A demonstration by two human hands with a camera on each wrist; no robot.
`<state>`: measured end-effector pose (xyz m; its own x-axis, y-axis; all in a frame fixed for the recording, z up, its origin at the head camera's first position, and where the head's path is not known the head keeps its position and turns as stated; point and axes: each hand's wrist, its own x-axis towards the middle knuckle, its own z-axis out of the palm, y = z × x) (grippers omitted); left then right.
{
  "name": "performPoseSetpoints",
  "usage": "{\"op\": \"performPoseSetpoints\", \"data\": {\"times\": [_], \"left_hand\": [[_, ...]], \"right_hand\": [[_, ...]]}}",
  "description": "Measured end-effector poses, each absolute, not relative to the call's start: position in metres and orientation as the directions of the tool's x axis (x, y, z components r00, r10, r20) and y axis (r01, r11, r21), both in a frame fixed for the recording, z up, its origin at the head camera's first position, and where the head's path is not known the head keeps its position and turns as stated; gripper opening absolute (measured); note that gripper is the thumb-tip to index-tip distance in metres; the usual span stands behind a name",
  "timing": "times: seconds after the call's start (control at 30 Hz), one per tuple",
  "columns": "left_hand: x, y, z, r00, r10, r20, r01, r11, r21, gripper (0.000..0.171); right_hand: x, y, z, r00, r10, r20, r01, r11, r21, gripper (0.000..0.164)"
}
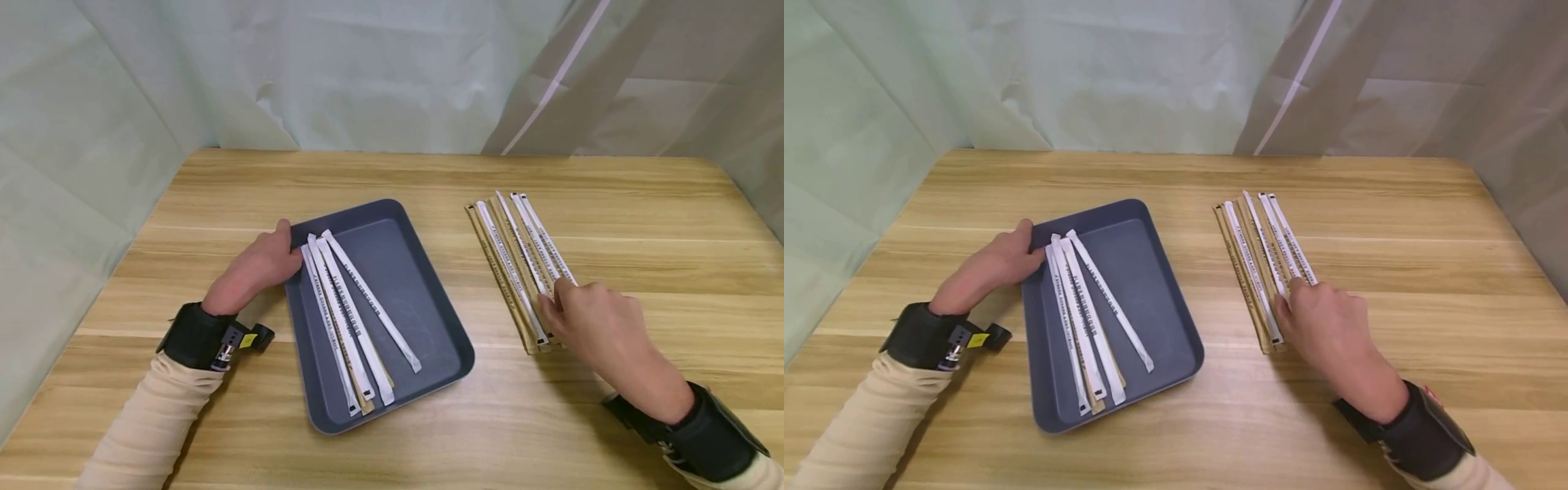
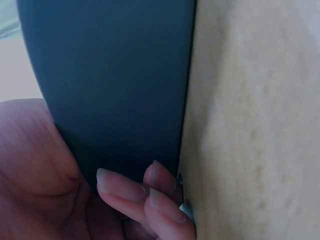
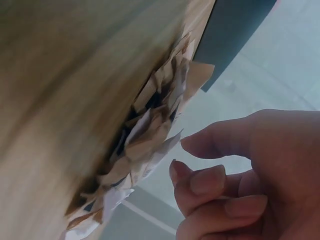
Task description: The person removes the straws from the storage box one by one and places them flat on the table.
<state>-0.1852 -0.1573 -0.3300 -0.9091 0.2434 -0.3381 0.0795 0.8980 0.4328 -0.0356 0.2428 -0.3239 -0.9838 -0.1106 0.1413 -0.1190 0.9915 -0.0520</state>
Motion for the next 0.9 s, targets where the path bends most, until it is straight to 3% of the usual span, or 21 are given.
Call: {"op": "performPoseSetpoints", "data": {"times": [0.17,0.4,0.6,0.73,0.9], "left_hand": [[-0.185,-0.159,-0.33,-0.912,0.236,-0.335,0.075,0.9,0.429,0.06],[-0.185,-0.166,-0.331,-0.915,0.227,-0.334,0.067,0.901,0.428,0.059],[-0.184,-0.162,-0.334,-0.91,0.235,-0.342,0.062,0.892,0.448,0.058],[-0.188,-0.152,-0.334,-0.911,0.248,-0.328,0.085,0.894,0.44,0.058],[-0.192,-0.148,-0.331,-0.916,0.253,-0.312,0.105,0.9,0.422,0.056]], "right_hand": [[-0.036,0.228,-0.321,-0.961,-0.184,0.208,-0.198,0.979,-0.048,0.033],[-0.041,0.176,-0.321,-0.872,-0.366,0.324,-0.391,0.92,-0.012,0.035],[-0.042,0.132,-0.324,-0.817,-0.486,0.311,-0.495,0.867,0.057,0.036],[-0.043,0.12,-0.326,-0.825,-0.49,0.281,-0.494,0.867,0.063,0.035],[-0.045,0.101,-0.331,-0.848,-0.512,0.14,-0.508,0.859,0.062,0.037]]}}
